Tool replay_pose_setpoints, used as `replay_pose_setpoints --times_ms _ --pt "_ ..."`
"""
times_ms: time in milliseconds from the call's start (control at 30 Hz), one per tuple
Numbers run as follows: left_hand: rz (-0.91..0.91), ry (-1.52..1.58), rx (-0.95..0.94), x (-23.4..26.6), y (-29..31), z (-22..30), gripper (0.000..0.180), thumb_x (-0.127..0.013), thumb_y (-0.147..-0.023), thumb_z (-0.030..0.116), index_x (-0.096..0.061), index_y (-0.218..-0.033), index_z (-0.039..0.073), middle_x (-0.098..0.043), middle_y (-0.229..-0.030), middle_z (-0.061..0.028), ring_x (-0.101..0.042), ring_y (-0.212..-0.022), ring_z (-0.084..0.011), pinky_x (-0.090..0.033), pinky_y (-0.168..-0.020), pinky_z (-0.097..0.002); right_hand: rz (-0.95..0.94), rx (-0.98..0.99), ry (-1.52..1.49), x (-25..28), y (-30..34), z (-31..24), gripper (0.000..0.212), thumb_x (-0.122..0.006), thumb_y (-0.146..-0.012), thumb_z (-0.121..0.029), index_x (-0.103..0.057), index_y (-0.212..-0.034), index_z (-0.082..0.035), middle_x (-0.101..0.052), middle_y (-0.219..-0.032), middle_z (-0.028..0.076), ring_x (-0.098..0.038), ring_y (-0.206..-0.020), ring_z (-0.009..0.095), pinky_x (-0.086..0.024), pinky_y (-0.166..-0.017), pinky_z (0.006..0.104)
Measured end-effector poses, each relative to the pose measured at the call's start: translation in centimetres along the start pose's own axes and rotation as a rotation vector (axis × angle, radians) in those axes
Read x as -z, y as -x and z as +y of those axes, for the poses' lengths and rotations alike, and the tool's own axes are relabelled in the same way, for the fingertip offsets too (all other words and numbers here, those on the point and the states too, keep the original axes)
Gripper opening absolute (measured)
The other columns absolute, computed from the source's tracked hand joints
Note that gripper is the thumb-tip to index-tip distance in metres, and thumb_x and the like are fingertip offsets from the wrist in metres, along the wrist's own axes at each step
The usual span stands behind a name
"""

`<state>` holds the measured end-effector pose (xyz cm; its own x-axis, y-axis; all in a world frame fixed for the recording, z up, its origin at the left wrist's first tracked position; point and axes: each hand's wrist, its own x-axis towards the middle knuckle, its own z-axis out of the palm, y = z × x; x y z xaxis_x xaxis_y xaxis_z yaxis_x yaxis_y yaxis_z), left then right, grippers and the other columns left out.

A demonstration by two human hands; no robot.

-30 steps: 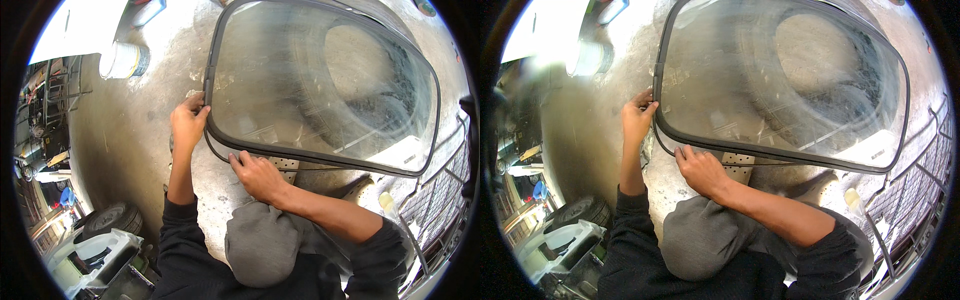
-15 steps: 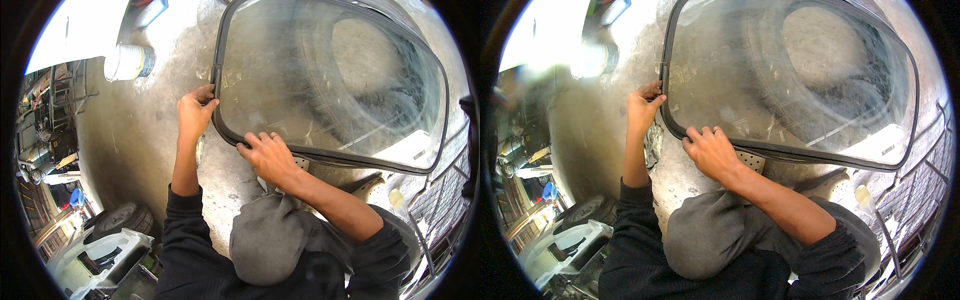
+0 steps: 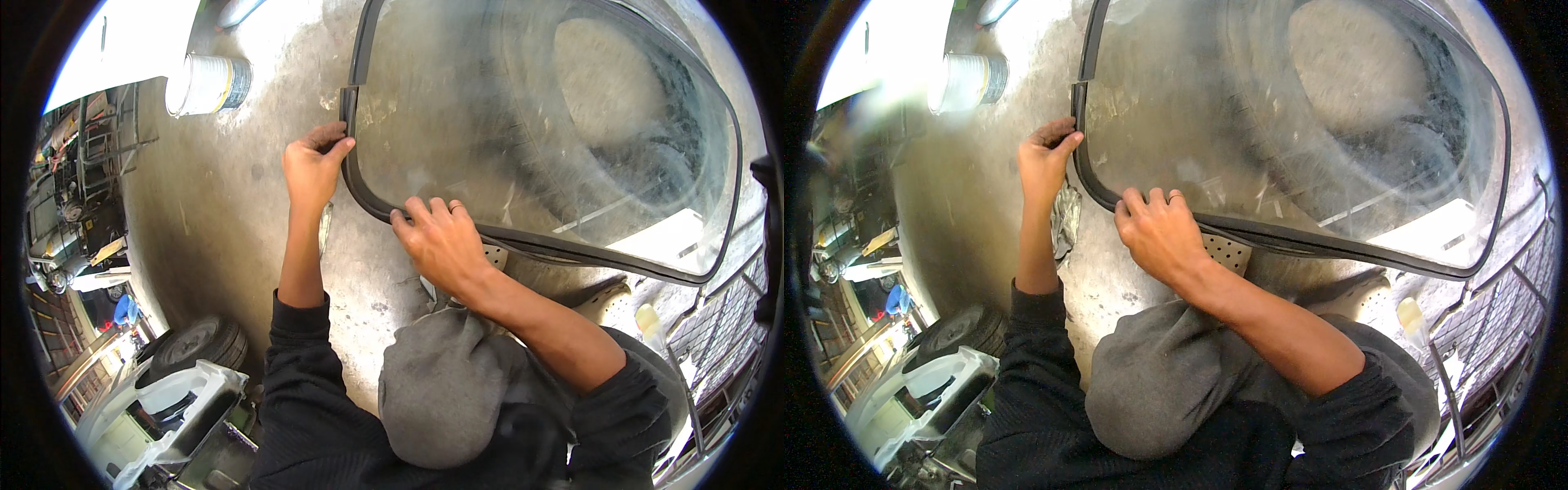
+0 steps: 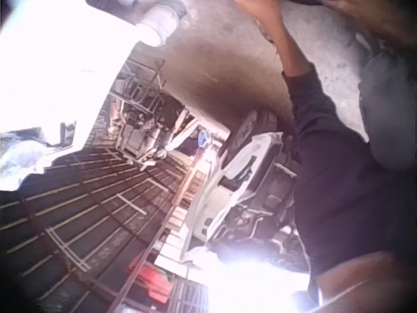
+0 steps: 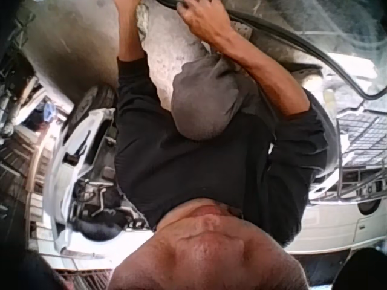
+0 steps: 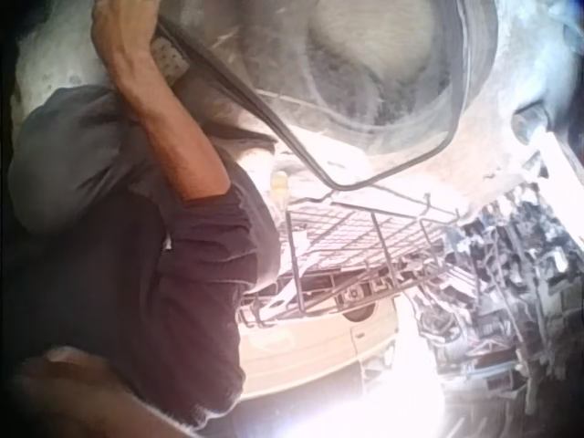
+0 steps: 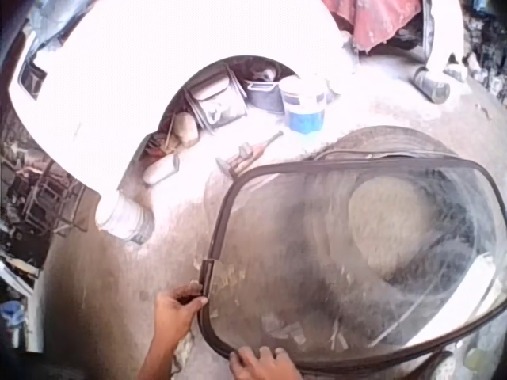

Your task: The person installs a rubber seal around the perimeter of a car windshield. They press the seal into the channel along each edge, adjusting and smoothing it by hand to ensure a continuous fit.

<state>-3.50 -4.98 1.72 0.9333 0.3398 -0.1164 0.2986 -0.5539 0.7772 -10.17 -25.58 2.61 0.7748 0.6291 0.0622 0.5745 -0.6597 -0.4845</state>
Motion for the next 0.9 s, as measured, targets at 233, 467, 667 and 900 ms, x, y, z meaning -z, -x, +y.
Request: replay_pose_setpoints --times_ms 233,467,667,900 --pt "0.086 -0.003 -0.047 -0.8 0.4 -0.1 0.024 -0.070 -0.073 0.005 -0.067 -0.095 -0.006 -0.069 -0.085 -0.0147 -0.065 -0.077 -0.0168 -0.050 -0.073 -0.0267 -0.053 0.036 -0.012 -0.1 0.1 -0.2 0.033 -0.058 -0.073 -0.011 -0.064 -0.105 -0.005 -0.056 -0.091 0.007 -0.057 -0.077 0.022 -0.046 -0.067 0.0352" --pt "0.191 -0.001 0.002 -1.5 1.3 -0.3 0.030 -0.067 -0.080 0.011 -0.063 -0.103 -0.007 -0.067 -0.094 -0.0161 -0.063 -0.085 -0.0186 -0.049 -0.075 -0.0300 -0.042 0.057 -0.010 -0.2 0.4 -0.1 0.035 -0.058 -0.072 -0.010 -0.064 -0.106 -0.005 -0.056 -0.091 0.006 -0.056 -0.073 0.021 -0.047 -0.066 0.0354" --pt "-0.025 0.388 0.301 -1.4 1.8 -1.3 0.033 -0.047 -0.096 0.020 -0.056 -0.111 -0.009 -0.063 -0.093 -0.0135 -0.063 -0.081 -0.0200 -0.050 -0.069 -0.0325 -0.014 0.076 -0.014 -0.6 0.5 -0.1 0.034 -0.057 -0.073 -0.009 -0.064 -0.106 -0.005 -0.055 -0.089 0.006 -0.055 -0.071 0.021 -0.046 -0.063 0.0343" --pt "-0.070 0.273 0.145 -2.9 2.3 -0.2 0.035 -0.047 -0.095 0.017 -0.050 -0.121 -0.007 -0.063 -0.092 -0.0119 -0.064 -0.068 -0.0174 -0.051 -0.054 -0.0286 0.071 0.106 -0.010 -0.8 0.5 0.2 0.025 -0.057 -0.074 -0.012 -0.066 -0.095 -0.001 -0.054 -0.079 0.006 -0.056 -0.065 0.019 -0.047 -0.060 0.0328"
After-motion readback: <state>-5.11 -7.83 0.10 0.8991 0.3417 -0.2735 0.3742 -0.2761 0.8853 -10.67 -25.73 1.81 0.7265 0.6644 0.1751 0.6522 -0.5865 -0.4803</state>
